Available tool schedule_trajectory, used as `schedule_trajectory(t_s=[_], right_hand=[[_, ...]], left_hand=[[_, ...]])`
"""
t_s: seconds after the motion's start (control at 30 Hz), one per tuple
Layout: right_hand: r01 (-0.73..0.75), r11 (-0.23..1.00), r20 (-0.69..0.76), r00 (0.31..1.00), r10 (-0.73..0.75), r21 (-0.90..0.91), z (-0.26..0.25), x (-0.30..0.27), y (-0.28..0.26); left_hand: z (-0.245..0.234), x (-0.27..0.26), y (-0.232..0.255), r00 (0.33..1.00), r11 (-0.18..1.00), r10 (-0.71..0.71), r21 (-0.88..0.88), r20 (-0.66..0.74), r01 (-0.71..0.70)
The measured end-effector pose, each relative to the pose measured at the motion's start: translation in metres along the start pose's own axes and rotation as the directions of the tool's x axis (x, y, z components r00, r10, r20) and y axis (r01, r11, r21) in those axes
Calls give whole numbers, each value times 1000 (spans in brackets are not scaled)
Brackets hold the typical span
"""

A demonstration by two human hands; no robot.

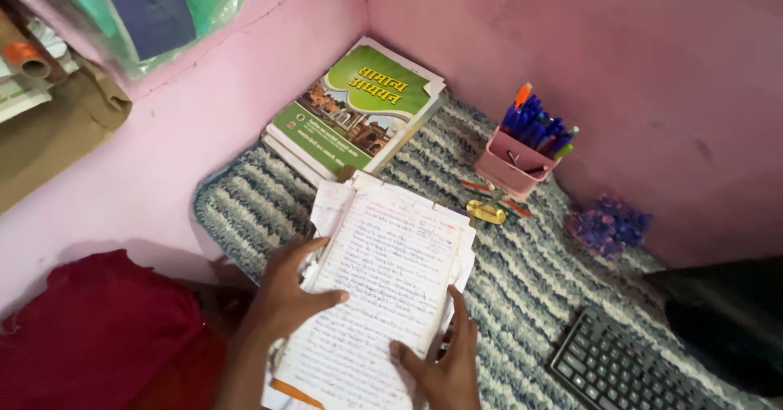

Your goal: The person organizes a stack of handwritten papers and a dictionary on a desk. They move the items from a bed to the desk, align the edges, and place them in a neat pile. The person also handles a remote control and a pen holder during the process.

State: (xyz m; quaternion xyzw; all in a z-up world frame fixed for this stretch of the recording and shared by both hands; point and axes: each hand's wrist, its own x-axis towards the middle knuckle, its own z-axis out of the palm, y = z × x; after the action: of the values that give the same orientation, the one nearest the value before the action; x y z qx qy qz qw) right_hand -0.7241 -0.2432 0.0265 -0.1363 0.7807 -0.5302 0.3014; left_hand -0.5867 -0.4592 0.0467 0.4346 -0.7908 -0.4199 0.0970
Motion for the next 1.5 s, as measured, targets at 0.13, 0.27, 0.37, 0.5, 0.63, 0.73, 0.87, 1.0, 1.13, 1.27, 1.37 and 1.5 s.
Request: schedule_trajectory(t_s=[0.13, 0.27, 0.37, 0.5, 0.63, 0.73, 0.87, 1.0, 1.13, 1.27, 1.37, 1.5], right_hand=[[-48, 999, 24, 999, 48, -19, 18, 16, -24], [44, 997, 48, 998, -41, -62, 37, 42, -47], [73, 995, 42, 997, -70, -74, 53, 68, -61], [15, 997, 108, 994, -7, -73, 70, 113, -78], [174, 985, 75, 982, -173, -7, 87, 152, -83], [272, 962, 68, 960, -273, 17, 97, 180, -82], [310, 950, 48, 949, -311, 27, 118, 214, -82], [325, 945, 8, 946, -325, -45, 121, 244, -83], [331, 943, -20, 944, -330, 34, 128, 264, -86], [279, 960, -27, 960, -278, 34, 131, 280, -87], [290, 957, -25, 957, -290, 26, 131, 290, -82], [302, 953, -38, 953, -301, 29, 137, 301, -80]], left_hand=[[-29, 42, 1, 985, 985, 171, 37, 4, -171], [-58, 95, 7, 976, 974, 213, 71, 35, -215], [-73, 131, 17, 966, 963, 252, 78, 65, -256], [-88, 188, 33, 966, 982, 187, -57, 179, -180], [-94, 236, 30, 969, 992, 126, -44, 213, -120], [-92, 270, 18, 957, 983, 174, -91, 231, -157], [-97, 314, 8, 955, 985, 173, -67, 241, -161], [-90, 340, 7, 968, 993, 113, 16, 225, -120], [-83, 364, 8, 969, 990, 133, 15, 207, -139], [-76, 386, 13, 968, 982, 160, 66, 195, -175], [-69, 396, 17, 964, 986, 157, 27, 214, -166], [-70, 407, 19, 965, 992, 128, -6, 227, -130]])
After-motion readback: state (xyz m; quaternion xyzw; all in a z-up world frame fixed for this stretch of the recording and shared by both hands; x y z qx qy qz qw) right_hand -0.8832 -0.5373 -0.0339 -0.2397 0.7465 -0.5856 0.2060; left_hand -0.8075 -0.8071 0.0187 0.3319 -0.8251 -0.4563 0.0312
